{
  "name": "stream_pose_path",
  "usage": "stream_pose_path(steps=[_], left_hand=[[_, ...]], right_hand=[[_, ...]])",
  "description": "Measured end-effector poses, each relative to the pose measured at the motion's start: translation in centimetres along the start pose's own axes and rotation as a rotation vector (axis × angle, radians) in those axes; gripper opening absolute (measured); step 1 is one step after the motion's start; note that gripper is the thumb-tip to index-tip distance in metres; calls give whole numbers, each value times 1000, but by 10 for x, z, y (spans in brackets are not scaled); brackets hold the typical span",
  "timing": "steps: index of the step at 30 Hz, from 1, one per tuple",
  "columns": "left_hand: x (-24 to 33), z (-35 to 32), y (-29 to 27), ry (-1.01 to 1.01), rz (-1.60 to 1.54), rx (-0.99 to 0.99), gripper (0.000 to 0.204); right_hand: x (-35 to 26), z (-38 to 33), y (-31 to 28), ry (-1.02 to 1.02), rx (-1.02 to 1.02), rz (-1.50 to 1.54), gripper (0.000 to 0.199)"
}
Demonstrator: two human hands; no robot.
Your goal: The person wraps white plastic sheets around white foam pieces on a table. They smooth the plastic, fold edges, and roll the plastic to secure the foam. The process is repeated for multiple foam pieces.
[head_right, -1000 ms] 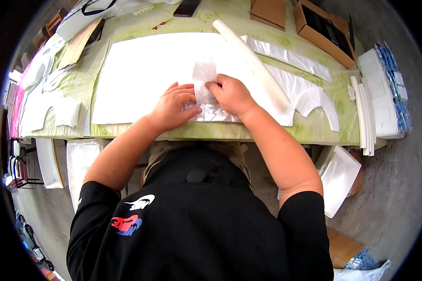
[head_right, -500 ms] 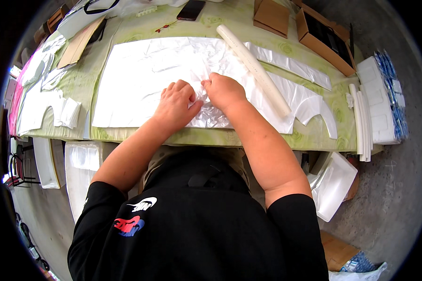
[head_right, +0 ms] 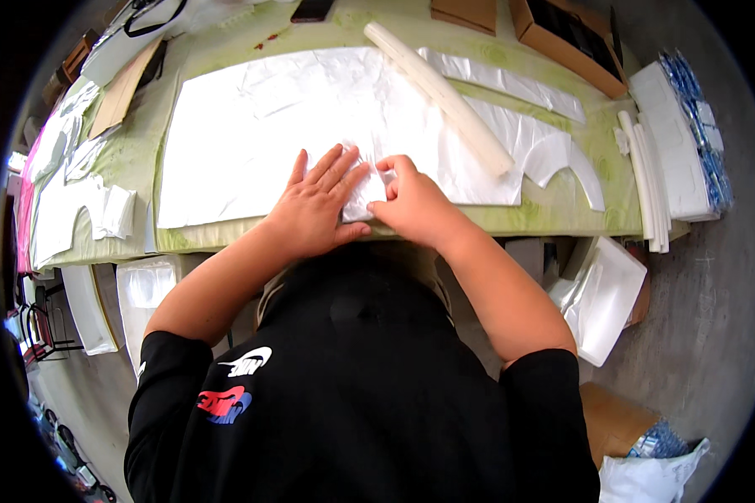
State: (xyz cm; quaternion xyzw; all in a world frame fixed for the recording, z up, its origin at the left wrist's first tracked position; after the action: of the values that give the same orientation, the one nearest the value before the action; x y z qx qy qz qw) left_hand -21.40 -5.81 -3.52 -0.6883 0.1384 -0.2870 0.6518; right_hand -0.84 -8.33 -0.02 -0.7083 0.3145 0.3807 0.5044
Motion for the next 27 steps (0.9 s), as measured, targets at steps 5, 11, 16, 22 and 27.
stream_pose_path(steps=[5, 11, 16, 22, 27], left_hand=[[2, -13, -9, 142, -84, -39, 90], [2, -9, -15, 92, -171, -13, 74], [0, -7, -10, 59, -220, 52, 57], [3, -5, -5, 21, -249, 95, 43], [0, 7, -3, -118, -355, 171, 21]], right_hand=[[13, -48, 6, -468, 340, -155, 40], [48, -11, -17, -823, 215, -591, 46], [25, -13, -18, -898, 297, -537, 49], [43, -5, -20, -897, 193, -549, 42], [49, 2, -15, -867, 277, -584, 24]])
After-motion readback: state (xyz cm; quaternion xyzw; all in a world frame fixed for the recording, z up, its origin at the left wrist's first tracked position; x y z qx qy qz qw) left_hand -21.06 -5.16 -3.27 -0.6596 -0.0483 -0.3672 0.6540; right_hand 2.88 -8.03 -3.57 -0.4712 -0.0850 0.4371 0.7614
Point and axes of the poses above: each hand's wrist, its own z-axis towards the middle knuckle, its own y-axis out of the palm, x = y × z, the point moved 1 cm from there along z, towards the middle knuckle, and after that the axes turned 10 degrees about -y, right-handed, at the moved point
